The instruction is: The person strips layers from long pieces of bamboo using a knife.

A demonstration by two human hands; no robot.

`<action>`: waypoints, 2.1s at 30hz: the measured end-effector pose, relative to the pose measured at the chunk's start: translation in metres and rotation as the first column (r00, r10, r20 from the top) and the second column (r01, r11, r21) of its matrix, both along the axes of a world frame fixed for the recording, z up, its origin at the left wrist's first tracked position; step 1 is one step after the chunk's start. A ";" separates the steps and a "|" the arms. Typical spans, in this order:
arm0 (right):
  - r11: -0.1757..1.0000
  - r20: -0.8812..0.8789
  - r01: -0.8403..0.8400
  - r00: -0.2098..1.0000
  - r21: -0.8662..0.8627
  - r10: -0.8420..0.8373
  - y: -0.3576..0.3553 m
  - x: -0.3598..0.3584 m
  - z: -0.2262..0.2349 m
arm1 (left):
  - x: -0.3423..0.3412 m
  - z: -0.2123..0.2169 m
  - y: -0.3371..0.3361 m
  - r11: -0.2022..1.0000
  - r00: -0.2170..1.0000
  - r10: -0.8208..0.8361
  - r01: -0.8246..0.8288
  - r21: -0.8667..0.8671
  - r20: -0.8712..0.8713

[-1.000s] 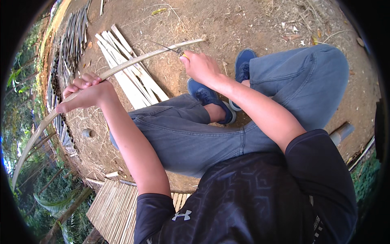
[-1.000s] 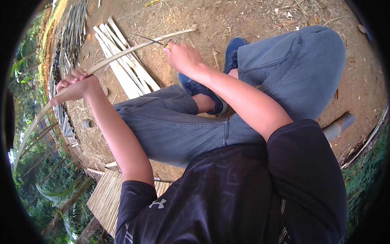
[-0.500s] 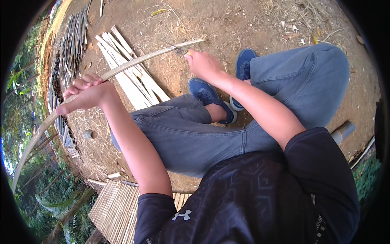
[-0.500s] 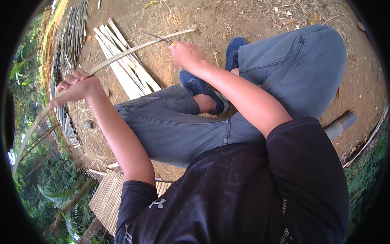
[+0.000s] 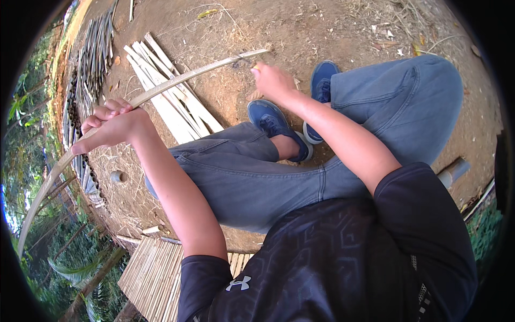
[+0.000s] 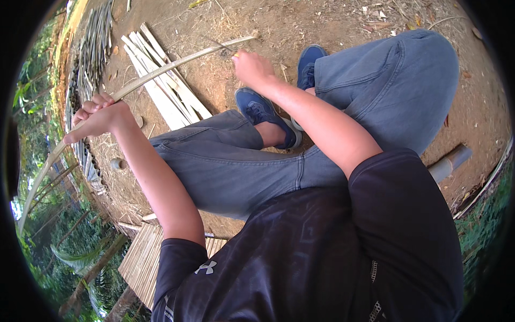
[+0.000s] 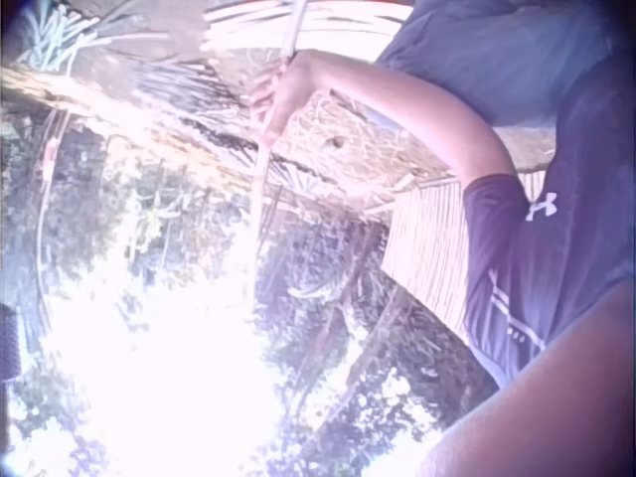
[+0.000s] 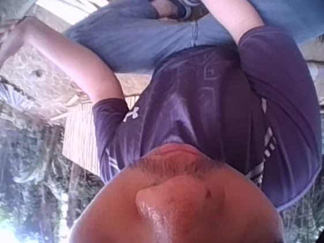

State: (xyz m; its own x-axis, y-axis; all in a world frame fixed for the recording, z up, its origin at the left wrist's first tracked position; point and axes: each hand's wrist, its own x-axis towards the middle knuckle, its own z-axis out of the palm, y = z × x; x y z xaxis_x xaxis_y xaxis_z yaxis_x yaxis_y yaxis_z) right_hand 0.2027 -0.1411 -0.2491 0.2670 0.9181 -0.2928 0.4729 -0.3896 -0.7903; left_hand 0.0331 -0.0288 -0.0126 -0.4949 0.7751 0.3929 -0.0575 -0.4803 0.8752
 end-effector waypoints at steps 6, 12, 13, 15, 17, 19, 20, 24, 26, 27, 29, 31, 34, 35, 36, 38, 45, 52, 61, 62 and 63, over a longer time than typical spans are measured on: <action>0.992 -0.031 -0.020 0.999 0.128 0.024 -0.002 -0.007 -0.002 | 0.000 -0.004 0.001 1.000 1.000 -0.016 0.016 0.008 0.013; 0.971 -0.006 -0.107 0.994 0.213 0.111 -0.002 -0.008 0.033 | -0.012 -0.004 0.005 1.000 1.000 -0.017 0.017 0.006 0.013; 0.985 -0.023 -0.057 0.998 0.160 0.062 -0.004 -0.008 0.025 | -0.010 -0.005 0.003 1.000 1.000 -0.011 0.011 0.003 0.000; 0.996 -0.049 0.059 0.997 0.063 -0.056 -0.001 -0.003 -0.012 | 0.001 -0.002 0.003 1.000 1.000 -0.018 0.018 0.010 -0.025; 0.999 -0.040 0.029 0.999 0.013 -0.029 0.002 0.007 -0.009 | -0.004 -0.003 0.002 1.000 1.000 -0.016 0.016 -0.001 -0.001; 0.998 -0.077 -0.060 0.995 0.037 0.063 0.002 0.003 0.010 | -0.005 -0.001 0.002 1.000 0.999 -0.028 0.028 0.007 0.026; 0.966 0.019 -0.080 0.997 0.247 0.078 0.004 -0.004 -0.001 | 0.001 0.000 0.000 0.999 1.000 -0.026 0.027 0.022 -0.013; 0.999 0.087 -0.011 0.996 0.038 0.008 -0.001 0.019 -0.041 | 0.000 -0.002 0.001 1.000 0.999 -0.018 0.017 -0.011 -0.028; 0.985 0.036 -0.089 0.996 0.145 0.084 0.003 0.007 0.004 | -0.003 -0.001 0.002 1.000 1.000 -0.015 0.015 0.009 -0.005; 0.974 0.007 -0.120 0.993 0.190 0.121 0.001 -0.001 0.019 | -0.003 -0.001 0.000 1.000 1.000 -0.018 0.018 0.008 0.001; 0.988 0.029 -0.065 0.998 0.140 0.062 0.001 0.001 0.001 | 0.001 -0.002 0.002 0.999 0.999 -0.033 0.033 -0.003 -0.010; 1.000 0.036 0.004 0.999 0.002 -0.004 0.002 0.021 -0.027 | 0.001 -0.001 0.002 0.999 0.999 -0.032 0.032 -0.013 0.000; 0.994 0.086 -0.100 0.992 0.042 0.096 0.011 0.008 0.009 | -0.004 0.001 0.002 1.000 1.000 -0.016 0.016 0.006 -0.010; 0.988 0.086 -0.146 0.986 0.057 0.141 0.011 0.004 0.023 | -0.005 -0.001 0.001 0.998 0.998 -0.064 0.064 0.005 -0.006; 0.991 -0.006 -0.064 0.998 -0.119 0.064 0.011 0.011 -0.004 | -0.006 -0.003 0.001 0.994 0.994 -0.112 0.112 0.004 -0.003; 0.984 0.025 -0.076 0.996 -0.158 0.081 0.010 0.017 -0.003 | -0.009 -0.004 0.003 0.990 0.990 -0.140 0.140 0.029 0.004; 0.993 0.019 -0.043 0.999 -0.111 0.045 0.008 0.008 -0.006 | -0.014 -0.002 0.009 0.980 0.979 -0.199 0.199 -0.008 0.051; 0.988 -0.070 -0.025 0.997 -0.150 0.014 0.009 0.017 -0.020 | -0.005 -0.002 0.006 0.972 0.972 -0.235 0.234 0.035 0.030; 0.990 -0.049 -0.023 0.999 -0.137 0.017 0.006 0.022 -0.039 | -0.013 -0.003 0.012 0.985 0.985 -0.171 0.170 0.032 0.019; 0.992 -0.078 -0.059 0.996 -0.114 0.050 0.009 0.014 -0.024 | -0.017 -0.004 0.011 0.988 0.988 -0.151 0.150 0.034 0.019; 0.992 -0.107 -0.094 0.991 -0.090 0.084 0.011 0.007 -0.010 | -0.019 -0.005 0.011 0.991 0.991 -0.131 0.130 0.036 0.019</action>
State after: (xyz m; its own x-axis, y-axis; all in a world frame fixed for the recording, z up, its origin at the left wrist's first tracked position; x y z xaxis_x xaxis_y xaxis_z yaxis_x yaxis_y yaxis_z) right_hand 0.2094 -0.1297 -0.2592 0.1495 0.9039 -0.4009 0.4270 -0.4247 -0.7983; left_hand 0.0139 -0.0182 -0.0180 -0.3990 0.8197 0.4108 -0.1397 -0.4972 0.8563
